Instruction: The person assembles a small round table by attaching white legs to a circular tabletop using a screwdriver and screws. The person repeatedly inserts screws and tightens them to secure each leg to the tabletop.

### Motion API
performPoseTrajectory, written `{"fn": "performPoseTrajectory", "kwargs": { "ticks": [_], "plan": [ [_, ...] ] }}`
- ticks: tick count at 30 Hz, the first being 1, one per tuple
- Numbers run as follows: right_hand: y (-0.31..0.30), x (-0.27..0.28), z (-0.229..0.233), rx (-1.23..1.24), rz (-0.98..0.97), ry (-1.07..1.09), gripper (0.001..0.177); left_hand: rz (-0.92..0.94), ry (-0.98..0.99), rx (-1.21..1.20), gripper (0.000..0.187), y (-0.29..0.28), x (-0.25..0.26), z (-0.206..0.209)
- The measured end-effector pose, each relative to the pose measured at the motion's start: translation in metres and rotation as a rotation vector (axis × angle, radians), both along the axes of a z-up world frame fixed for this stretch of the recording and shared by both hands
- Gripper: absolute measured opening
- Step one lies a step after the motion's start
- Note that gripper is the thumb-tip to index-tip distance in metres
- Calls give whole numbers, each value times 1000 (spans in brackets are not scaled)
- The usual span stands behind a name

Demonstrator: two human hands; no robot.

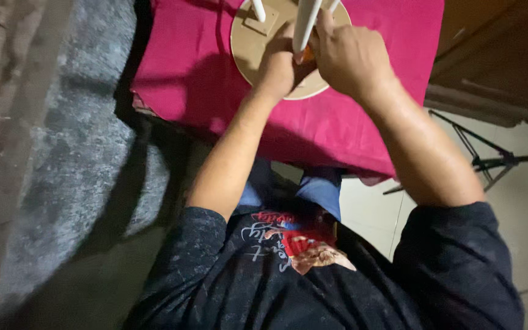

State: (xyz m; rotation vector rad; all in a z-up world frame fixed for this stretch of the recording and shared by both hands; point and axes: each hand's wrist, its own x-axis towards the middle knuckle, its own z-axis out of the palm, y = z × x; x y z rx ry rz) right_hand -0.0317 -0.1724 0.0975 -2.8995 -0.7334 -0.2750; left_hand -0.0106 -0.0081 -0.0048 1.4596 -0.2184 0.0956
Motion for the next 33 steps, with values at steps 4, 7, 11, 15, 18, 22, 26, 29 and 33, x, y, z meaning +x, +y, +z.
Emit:
{"fn": "performPoseTrajectory", "kwargs": {
  "ticks": [4, 7, 11, 15, 18, 22, 26, 29, 33],
  "plan": [
    [8, -6, 0, 30, -128, -35, 36, 93, -467, 358, 45, 1, -4, 7],
    [4, -11, 10, 87, -19, -99, 32, -49, -215, -13, 43, 2, -6, 14],
    [-7, -6, 20, 90, 165, 3, 33, -44, -273, -52, 34, -3, -5, 12],
    [-16, -3, 2, -14, 153, -16, 46, 63, -467, 337, 40, -2, -7, 1],
    [-11, -3, -14, 126, 7, -124, 36, 66, -192, 326, 38, -12, -6, 1],
    [-5, -8, -16, 84, -174, -216, 37, 121, -396, 282, 46, -15, -7, 10],
    [-6, -13, 3, 4, -96, -100, 34, 55, -378, 304, 43, -7, -8, 11],
    [-11, -12, 25, 113, 189, -2, 34, 26, -336, 314, 40, -4, -5, 12],
    [-9, -7, 24, 162, 305, 57, 34, 50, -402, 313, 42, 3, -6, 2]
  ]
}}
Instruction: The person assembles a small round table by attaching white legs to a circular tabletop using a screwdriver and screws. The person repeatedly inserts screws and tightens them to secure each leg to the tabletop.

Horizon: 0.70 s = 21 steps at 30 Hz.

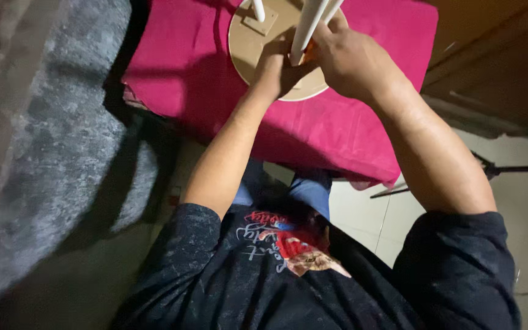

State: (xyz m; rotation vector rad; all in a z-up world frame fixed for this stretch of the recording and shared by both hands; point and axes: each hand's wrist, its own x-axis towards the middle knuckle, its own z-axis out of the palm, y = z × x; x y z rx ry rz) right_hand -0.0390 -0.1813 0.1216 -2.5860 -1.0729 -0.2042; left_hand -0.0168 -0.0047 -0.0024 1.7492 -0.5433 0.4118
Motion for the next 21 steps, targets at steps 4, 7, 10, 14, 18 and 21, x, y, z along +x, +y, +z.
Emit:
{"fn": "performPoseTrajectory", "kwargs": {
  "ticks": [4, 7, 10, 14, 18, 21],
  "plan": [
    [10, 4, -19, -102, -188, -34, 29, -30, 12, -39, 42, -2, 2, -11],
    [20, 3, -21, -175, -330, -5, 29, 68, 145, 38, 37, -6, 6, -11],
    [17, 0, -11, -189, -276, -17, 31, 58, 190, 54, 34, -9, 4, -2],
    [5, 11, -4, -253, -86, -37, 28, 24, 253, 40, 32, -4, 0, 5],
    [-3, 21, -21, -251, -71, -39, 19, -77, 237, -17, 35, 2, -2, 1],
    [-6, 21, -38, -225, -304, -180, 23, -89, -53, -66, 36, 0, -1, -8]
  ]
}}
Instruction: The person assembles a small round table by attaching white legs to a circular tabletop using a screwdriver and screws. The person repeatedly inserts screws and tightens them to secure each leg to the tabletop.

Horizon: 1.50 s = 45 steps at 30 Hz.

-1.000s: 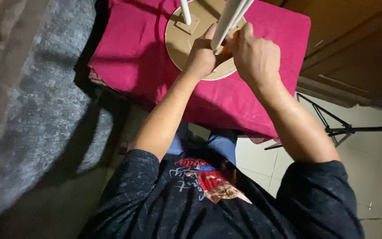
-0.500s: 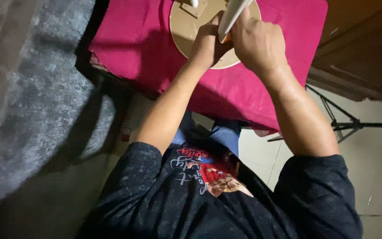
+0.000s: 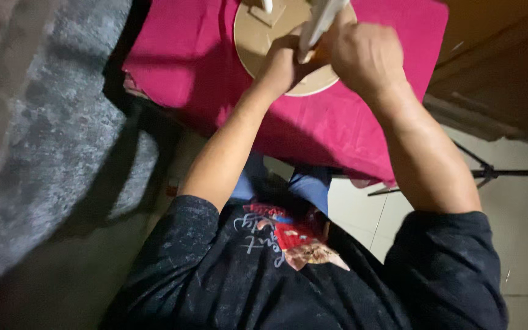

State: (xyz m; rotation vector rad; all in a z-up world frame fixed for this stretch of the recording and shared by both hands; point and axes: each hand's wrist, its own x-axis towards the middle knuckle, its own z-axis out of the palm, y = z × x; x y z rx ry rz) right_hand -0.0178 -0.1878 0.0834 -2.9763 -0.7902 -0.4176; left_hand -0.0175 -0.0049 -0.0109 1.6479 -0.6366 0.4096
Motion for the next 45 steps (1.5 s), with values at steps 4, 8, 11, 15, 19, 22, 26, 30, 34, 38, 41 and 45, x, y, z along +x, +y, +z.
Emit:
{"fn": "performPoseTrajectory", "kwargs": {
  "ticks": [4, 8, 11, 15, 19, 22, 26, 30, 34, 38, 41, 45],
  "plan": [
    [0, -5, 3, 79, -64, -30, 38, 77, 75, 75, 27, -1, 4, -7],
    [-2, -13, 11, 156, 52, 98, 39, -335, 560, -574, 33, -2, 4, -11],
    [-3, -6, 16, 244, 162, 203, 34, -216, 351, -259, 35, 7, 1, -18],
    [-41, 2, 15, 422, 166, 115, 19, 13, 109, 242, 39, 18, 2, -32],
    [-109, -15, -9, 838, -44, 120, 14, -41, 290, 262, 25, 28, 11, -41],
    [-140, -26, -54, 1179, -311, 179, 14, -5, 102, 371, 25, 31, 19, -41],
    [-166, -23, -130, 1492, -455, 187, 13, 46, 127, 374, 31, 19, 18, -41],
    [-184, -10, -184, 1130, -374, -52, 23, 165, 131, 533, 30, -3, 17, -32],
    [-186, -5, -193, 993, -435, -8, 31, 207, 117, 520, 27, -22, 14, -12],
    [-178, -16, -181, 948, -411, 82, 38, 260, -42, 450, 24, -35, 10, -4],
    [-173, -24, -172, 751, -341, -41, 44, 285, 13, 476, 23, -42, 18, -8],
    [-166, -28, -160, 683, -313, -103, 43, 332, 235, 696, 32, -45, 27, -13]
  ]
}}
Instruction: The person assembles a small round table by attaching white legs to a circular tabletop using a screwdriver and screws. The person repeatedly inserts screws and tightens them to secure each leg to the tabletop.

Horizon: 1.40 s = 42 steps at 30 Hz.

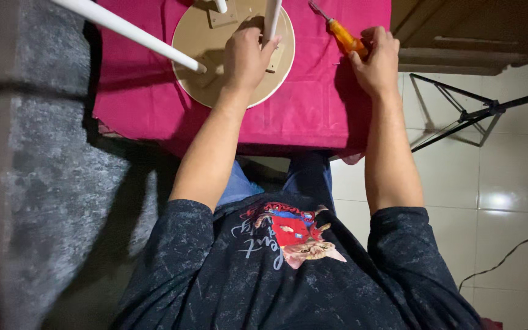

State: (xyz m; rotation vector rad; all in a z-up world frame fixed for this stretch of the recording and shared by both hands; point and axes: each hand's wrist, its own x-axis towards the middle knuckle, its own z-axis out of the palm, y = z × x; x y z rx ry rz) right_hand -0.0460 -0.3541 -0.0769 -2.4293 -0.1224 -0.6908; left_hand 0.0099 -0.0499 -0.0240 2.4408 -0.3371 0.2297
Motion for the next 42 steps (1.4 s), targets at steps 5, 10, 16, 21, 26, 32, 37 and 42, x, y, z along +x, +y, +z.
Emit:
{"fn": "performPoseTrajectory", "kwargs": {
  "ticks": [5, 10, 16, 21, 26, 32, 37, 42],
  "plan": [
    [12, -8, 7, -138, -20, -52, 24, -74, -239, -110, 29, -2, -5, -3],
    [24, -17, 8, -261, 16, 27, 18, -130, -181, -225, 28, 2, -3, -3],
    [32, -16, 11, -371, 37, 30, 21, -253, -6, -437, 32, 20, 2, -14],
    [34, -11, 0, -396, 4, 41, 14, -135, -37, -136, 53, 41, -5, -45],
    [37, -3, -10, -479, -43, 41, 14, -81, -103, -37, 65, 36, -13, -73],
    [41, -10, -3, -481, -20, 91, 18, -76, -63, 3, 73, 37, -18, -73],
    [56, -15, 2, -384, 0, 76, 10, -68, -46, 28, 75, 35, -22, -68],
    [72, -14, 7, -407, 22, 121, 12, -65, -63, 32, 75, 34, -22, -67]
  ]
}}
